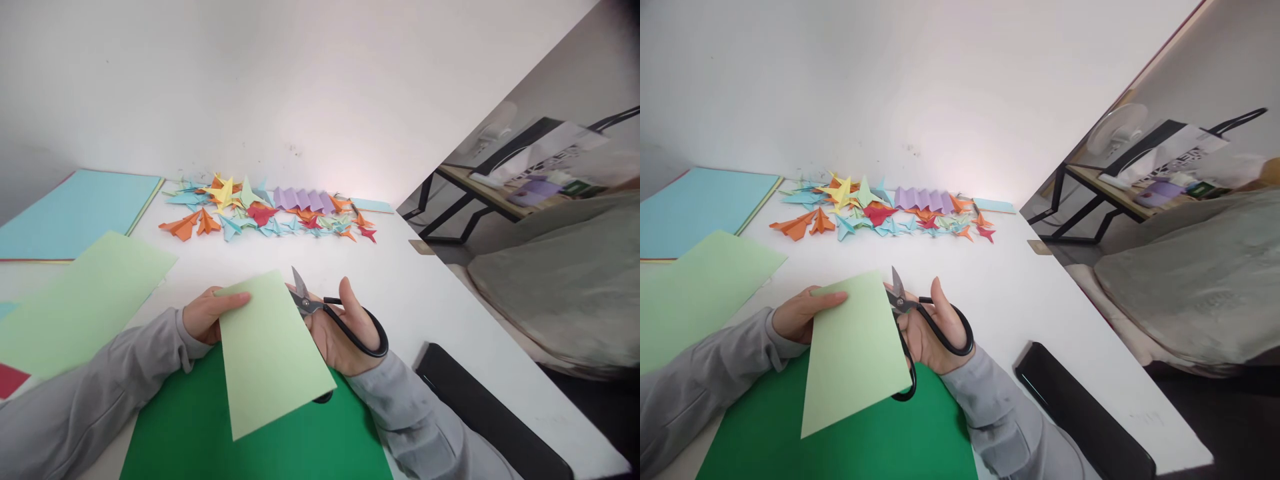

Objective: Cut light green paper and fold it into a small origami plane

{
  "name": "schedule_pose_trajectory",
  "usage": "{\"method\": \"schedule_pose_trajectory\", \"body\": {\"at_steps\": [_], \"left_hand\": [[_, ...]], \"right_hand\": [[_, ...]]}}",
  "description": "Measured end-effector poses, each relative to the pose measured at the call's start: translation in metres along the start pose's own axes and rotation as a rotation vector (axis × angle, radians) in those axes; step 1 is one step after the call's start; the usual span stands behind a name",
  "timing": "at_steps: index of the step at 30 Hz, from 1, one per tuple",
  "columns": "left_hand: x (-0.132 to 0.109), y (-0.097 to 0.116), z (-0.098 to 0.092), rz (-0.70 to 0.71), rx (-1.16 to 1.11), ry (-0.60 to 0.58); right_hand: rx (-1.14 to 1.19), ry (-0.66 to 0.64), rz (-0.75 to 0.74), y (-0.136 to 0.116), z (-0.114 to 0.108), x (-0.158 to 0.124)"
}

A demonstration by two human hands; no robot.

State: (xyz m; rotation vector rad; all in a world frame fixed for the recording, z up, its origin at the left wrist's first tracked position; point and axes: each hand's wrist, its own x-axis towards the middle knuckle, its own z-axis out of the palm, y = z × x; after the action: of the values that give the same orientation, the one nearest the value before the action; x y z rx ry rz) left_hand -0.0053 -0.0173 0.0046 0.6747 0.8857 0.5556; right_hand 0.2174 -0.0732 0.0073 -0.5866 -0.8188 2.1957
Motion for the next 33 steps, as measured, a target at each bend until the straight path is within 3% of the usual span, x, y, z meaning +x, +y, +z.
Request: {"method": "schedule_pose_trajectory", "body": {"at_steps": [5,12,20,33], "left_hand": [[-0.002,-0.003,0.003,-0.030,0.031,-0.022],[0.000,-0.004,0.004,-0.001,0.014,0.043],[-0.002,-0.007,0.005,-0.013,0.069,-0.010],[0.000,-0.008,0.004,0.005,0.024,0.000]], "right_hand": [[-0.003,0.038,0.004,0.004,0.001,0.002],[0.059,0.153,-0.132,0.004,0.010,0.004],[0.070,0.160,-0.094,0.006,0.017,0.006],[0.073,0.222,-0.158,0.009,0.014,0.008]]}}
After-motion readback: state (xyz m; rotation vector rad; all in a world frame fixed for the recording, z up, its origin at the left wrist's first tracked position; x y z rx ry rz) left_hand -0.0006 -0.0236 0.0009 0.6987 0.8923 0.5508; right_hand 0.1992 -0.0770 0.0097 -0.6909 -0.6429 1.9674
